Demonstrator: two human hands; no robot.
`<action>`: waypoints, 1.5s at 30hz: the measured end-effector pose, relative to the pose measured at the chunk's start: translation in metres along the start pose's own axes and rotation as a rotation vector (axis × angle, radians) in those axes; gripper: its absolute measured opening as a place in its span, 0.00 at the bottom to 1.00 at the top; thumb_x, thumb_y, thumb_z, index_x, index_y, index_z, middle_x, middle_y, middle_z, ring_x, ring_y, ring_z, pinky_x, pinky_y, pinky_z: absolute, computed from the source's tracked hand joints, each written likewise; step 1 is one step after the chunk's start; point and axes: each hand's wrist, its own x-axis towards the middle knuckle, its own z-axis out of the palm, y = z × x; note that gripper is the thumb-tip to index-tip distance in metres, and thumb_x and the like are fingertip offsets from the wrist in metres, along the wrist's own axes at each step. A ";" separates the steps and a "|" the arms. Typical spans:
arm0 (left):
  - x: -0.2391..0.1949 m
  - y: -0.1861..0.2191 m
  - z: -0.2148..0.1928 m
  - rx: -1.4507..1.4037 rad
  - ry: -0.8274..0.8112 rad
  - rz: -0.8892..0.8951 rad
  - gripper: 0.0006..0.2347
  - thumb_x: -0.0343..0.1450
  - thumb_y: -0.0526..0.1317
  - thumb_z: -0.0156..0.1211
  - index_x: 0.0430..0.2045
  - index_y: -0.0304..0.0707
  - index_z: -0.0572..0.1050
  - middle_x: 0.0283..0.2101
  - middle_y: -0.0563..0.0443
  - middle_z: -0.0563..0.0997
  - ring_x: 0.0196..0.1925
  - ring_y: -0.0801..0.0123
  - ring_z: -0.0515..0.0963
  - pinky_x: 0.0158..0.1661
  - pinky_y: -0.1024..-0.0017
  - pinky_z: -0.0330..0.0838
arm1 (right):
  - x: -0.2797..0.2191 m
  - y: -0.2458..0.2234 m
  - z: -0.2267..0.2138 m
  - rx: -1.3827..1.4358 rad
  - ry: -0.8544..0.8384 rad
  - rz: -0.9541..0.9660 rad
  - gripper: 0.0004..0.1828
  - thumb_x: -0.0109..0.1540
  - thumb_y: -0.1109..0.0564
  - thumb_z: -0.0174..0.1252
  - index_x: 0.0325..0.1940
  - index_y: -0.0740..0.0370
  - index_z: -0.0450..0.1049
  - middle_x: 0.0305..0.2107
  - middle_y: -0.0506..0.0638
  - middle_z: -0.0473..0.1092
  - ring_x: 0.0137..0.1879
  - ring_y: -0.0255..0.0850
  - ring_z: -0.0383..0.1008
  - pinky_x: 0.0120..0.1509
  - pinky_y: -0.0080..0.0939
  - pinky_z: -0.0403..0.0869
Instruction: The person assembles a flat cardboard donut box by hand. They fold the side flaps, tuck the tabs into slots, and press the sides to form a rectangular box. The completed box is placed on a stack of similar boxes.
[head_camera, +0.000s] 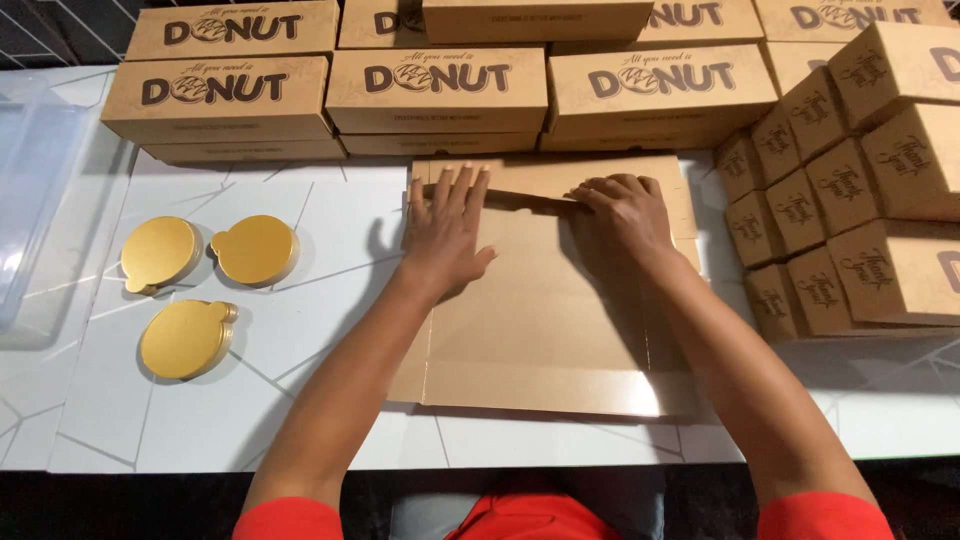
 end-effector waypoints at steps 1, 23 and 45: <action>0.006 0.000 0.011 -0.003 -0.004 0.002 0.44 0.66 0.51 0.68 0.75 0.38 0.49 0.75 0.34 0.55 0.78 0.44 0.49 0.69 0.36 0.33 | -0.005 0.002 0.009 -0.001 -0.005 0.002 0.10 0.69 0.48 0.56 0.54 0.37 0.78 0.51 0.38 0.77 0.62 0.39 0.74 0.62 0.44 0.66; 0.011 0.003 0.016 0.027 -0.267 0.017 0.25 0.80 0.45 0.31 0.72 0.33 0.56 0.77 0.37 0.55 0.79 0.51 0.50 0.73 0.46 0.39 | -0.045 -0.002 0.007 0.140 -0.249 0.135 0.31 0.68 0.47 0.47 0.74 0.59 0.67 0.68 0.59 0.66 0.72 0.60 0.64 0.74 0.65 0.60; 0.035 -0.032 0.064 0.033 0.013 0.145 0.17 0.76 0.46 0.54 0.57 0.39 0.77 0.56 0.49 0.80 0.64 0.55 0.74 0.59 0.55 0.70 | -0.018 -0.001 -0.024 0.207 -0.405 0.199 0.24 0.67 0.45 0.54 0.67 0.46 0.72 0.64 0.46 0.67 0.70 0.54 0.63 0.70 0.63 0.59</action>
